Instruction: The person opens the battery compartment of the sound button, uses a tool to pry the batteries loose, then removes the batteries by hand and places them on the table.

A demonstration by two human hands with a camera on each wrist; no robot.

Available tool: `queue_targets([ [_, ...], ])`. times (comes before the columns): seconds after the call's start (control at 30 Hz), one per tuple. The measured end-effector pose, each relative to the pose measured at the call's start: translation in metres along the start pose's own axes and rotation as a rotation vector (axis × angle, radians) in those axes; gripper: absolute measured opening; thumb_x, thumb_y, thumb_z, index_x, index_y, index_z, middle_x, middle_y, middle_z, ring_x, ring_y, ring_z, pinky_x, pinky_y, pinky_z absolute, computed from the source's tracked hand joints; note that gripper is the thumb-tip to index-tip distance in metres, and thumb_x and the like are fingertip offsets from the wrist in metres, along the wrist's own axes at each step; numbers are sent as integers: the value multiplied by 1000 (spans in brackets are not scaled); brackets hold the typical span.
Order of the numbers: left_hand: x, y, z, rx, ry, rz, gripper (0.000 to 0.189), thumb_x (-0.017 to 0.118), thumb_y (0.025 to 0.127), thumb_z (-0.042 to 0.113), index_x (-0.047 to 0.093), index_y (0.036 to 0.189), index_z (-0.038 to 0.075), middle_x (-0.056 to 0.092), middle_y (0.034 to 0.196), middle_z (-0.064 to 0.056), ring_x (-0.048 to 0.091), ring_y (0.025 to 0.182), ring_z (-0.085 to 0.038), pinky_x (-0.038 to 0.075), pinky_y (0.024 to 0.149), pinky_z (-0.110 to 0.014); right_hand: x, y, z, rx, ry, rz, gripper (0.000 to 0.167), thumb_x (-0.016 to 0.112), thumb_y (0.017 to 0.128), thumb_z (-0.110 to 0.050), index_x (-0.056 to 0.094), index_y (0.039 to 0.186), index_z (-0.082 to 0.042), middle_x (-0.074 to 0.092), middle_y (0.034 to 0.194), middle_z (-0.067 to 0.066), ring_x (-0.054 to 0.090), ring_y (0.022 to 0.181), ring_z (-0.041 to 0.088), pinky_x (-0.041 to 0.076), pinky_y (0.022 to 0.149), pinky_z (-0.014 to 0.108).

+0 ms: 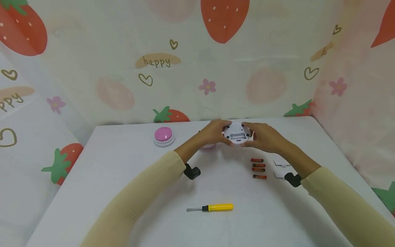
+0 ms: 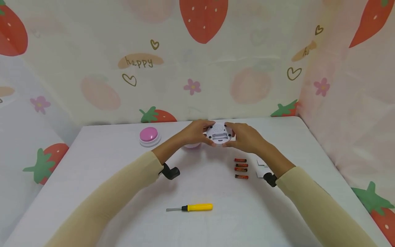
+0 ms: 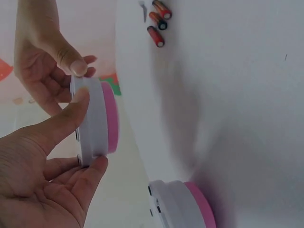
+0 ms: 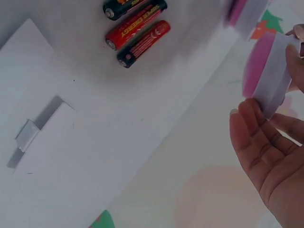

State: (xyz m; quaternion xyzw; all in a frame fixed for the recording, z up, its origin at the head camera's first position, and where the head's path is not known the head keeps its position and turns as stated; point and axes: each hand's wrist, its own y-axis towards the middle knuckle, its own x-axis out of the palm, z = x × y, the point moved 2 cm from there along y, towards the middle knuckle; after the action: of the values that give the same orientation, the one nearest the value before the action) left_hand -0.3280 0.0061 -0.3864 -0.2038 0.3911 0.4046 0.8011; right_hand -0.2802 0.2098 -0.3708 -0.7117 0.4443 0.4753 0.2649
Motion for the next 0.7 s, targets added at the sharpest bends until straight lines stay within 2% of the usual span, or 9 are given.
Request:
queue_targets([
  [0.27, 10, 23, -9, -19, 11, -19, 84, 91, 77, 20, 50, 147, -1, 60, 138, -13, 55, 111, -20, 45, 104, -31, 8, 17, 20, 49, 5, -65, 80, 83, 86, -26, 44, 150, 3, 66, 105, 14, 57, 79, 22, 48, 64, 30],
  [0.4, 16, 31, -13, -73, 23, -18, 82, 91, 77, 21, 52, 146, 1, 58, 142, -12, 53, 116, -19, 41, 109, -31, 11, 23, 27, 60, 10, -94, 79, 83, 87, -23, 43, 150, 3, 66, 109, 17, 59, 81, 24, 51, 68, 33],
  [0.57, 23, 39, -10, -129, 17, -23, 76, 92, 75, 19, 58, 140, 0, 61, 137, -11, 56, 110, -19, 45, 103, -29, 15, 27, 36, 65, 19, -117, 78, 82, 88, -21, 43, 150, 5, 66, 112, 20, 59, 83, 25, 51, 71, 35],
  [0.7, 25, 42, -5, -159, 51, -38, 69, 91, 77, 19, 60, 134, -2, 64, 131, -11, 56, 104, -18, 47, 98, -29, 18, 29, 41, 72, 24, -130, 78, 81, 88, -21, 42, 150, 5, 65, 114, 22, 59, 85, 25, 51, 74, 39],
])
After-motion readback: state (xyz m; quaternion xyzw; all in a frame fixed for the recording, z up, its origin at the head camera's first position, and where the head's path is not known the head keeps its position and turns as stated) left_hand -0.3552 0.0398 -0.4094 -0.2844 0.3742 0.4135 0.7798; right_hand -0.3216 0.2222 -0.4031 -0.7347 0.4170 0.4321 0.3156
